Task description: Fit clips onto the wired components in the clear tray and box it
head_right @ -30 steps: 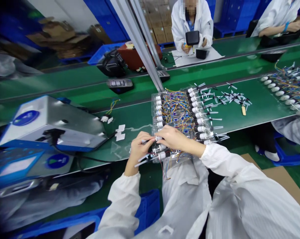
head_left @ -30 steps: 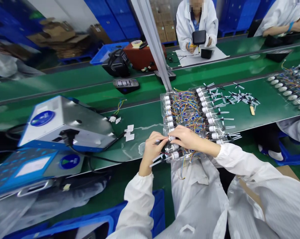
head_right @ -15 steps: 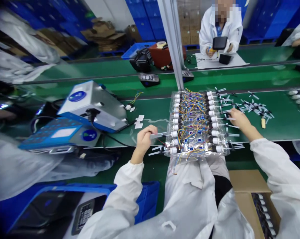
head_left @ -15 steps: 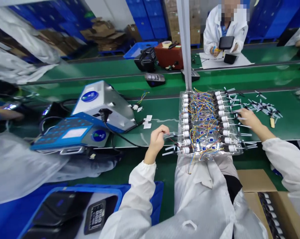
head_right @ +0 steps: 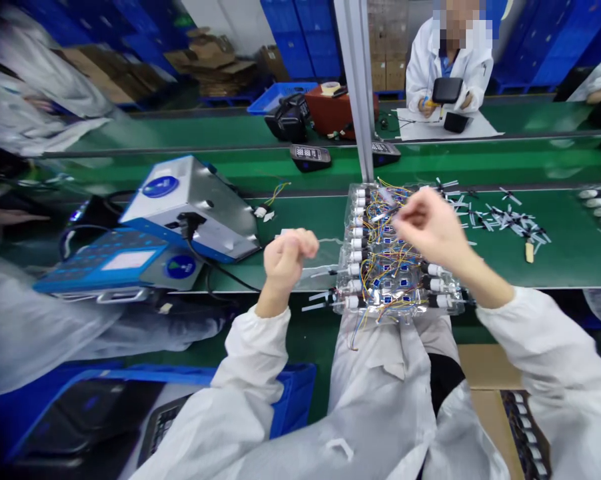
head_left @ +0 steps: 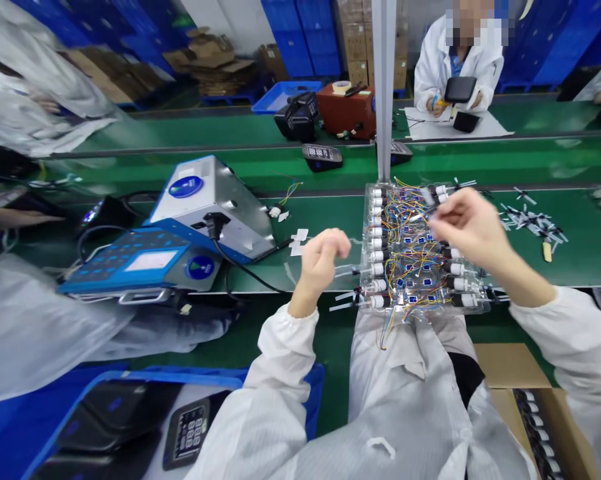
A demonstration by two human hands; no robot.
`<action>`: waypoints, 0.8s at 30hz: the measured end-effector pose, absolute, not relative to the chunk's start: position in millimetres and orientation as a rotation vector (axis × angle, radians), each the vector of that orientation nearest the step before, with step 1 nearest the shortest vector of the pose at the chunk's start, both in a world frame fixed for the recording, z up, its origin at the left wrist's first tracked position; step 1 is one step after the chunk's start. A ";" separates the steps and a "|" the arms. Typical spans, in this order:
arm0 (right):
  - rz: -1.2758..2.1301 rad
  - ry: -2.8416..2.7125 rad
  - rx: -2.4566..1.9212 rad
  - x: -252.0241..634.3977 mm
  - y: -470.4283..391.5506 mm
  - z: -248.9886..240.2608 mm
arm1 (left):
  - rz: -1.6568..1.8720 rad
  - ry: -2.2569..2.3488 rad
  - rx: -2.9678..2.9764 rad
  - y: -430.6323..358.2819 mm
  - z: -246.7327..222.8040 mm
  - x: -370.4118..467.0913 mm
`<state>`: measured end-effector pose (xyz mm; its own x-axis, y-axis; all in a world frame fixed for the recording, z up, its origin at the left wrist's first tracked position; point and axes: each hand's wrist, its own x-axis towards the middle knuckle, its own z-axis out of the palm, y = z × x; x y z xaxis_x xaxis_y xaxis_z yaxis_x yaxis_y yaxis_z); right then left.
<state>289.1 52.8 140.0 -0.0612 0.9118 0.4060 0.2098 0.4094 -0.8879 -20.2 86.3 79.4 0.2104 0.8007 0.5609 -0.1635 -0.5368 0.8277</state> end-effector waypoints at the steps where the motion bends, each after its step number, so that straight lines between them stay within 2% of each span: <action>1: 0.850 -1.593 -1.007 262.0 52.8 139.7 | 1.392 0.595 1.712 87.3 86.3 -12.0; 5: 0.880 -1.714 -1.021 191.5 58.3 118.8 | 1.305 0.586 1.889 92.0 96.6 3.2; 10: 0.920 -1.757 -0.991 179.3 76.1 88.8 | 1.382 0.704 1.652 104.8 68.4 -10.8; 14: 0.574 -2.220 -1.010 206.8 94.5 62.5 | 1.378 0.719 1.372 123.9 41.3 -26.0; 17: 0.316 -2.495 -1.010 223.9 101.9 42.4 | 1.279 0.806 1.504 137.0 29.6 -29.6; 24: 0.123 -2.717 -0.935 226.5 110.3 31.2 | 1.078 0.929 1.659 146.2 6.0 -17.3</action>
<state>226.5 110.3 31.2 -0.7575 0.6145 0.2204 0.5921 0.7889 -0.1646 -17.3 146.2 6.0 0.3314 0.9117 0.2429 0.1058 -0.2918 0.9506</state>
